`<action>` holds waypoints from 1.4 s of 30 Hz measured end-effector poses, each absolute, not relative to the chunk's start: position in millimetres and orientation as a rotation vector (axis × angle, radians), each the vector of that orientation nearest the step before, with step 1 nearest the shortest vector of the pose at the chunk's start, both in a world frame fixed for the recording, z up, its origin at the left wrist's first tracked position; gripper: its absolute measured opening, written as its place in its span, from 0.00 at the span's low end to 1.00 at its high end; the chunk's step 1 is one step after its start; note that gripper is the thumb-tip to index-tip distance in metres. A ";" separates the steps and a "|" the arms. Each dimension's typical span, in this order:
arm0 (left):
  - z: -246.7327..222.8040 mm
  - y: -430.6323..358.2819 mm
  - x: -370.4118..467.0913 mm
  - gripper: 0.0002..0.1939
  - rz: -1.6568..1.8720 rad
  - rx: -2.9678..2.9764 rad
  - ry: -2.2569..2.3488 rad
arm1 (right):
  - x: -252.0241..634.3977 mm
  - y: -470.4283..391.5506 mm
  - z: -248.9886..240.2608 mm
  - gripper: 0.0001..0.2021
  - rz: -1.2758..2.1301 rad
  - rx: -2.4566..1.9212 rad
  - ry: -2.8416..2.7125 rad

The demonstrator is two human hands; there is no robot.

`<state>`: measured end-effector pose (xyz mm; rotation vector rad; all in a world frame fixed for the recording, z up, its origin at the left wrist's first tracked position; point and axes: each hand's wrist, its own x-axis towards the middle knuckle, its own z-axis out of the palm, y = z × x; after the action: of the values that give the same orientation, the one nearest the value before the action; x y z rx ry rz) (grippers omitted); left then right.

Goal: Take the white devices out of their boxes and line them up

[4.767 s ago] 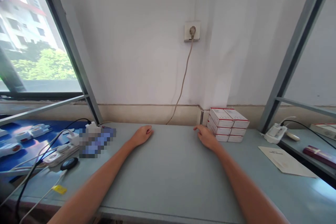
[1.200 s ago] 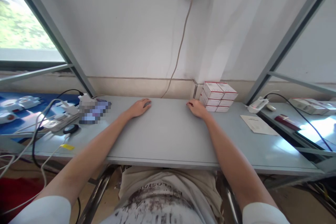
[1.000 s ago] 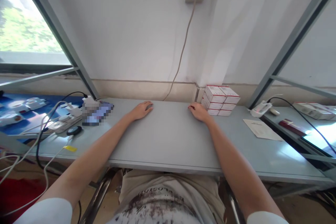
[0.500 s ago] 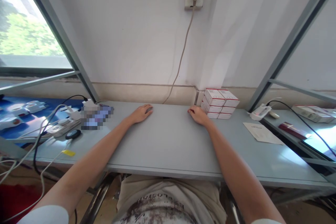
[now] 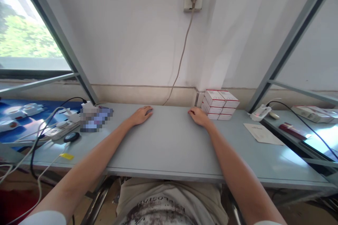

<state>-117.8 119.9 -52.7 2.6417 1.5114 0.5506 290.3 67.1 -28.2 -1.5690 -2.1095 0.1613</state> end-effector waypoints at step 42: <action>-41.0 108.6 -109.0 0.25 0.698 2.520 1.473 | 315.4 44.7 5.4 0.28 -0.679 -1.634 -1.560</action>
<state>-109.0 108.6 -41.0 2.5198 1.4726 0.6978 315.4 44.7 5.4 -1.6339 -1.5596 -0.6786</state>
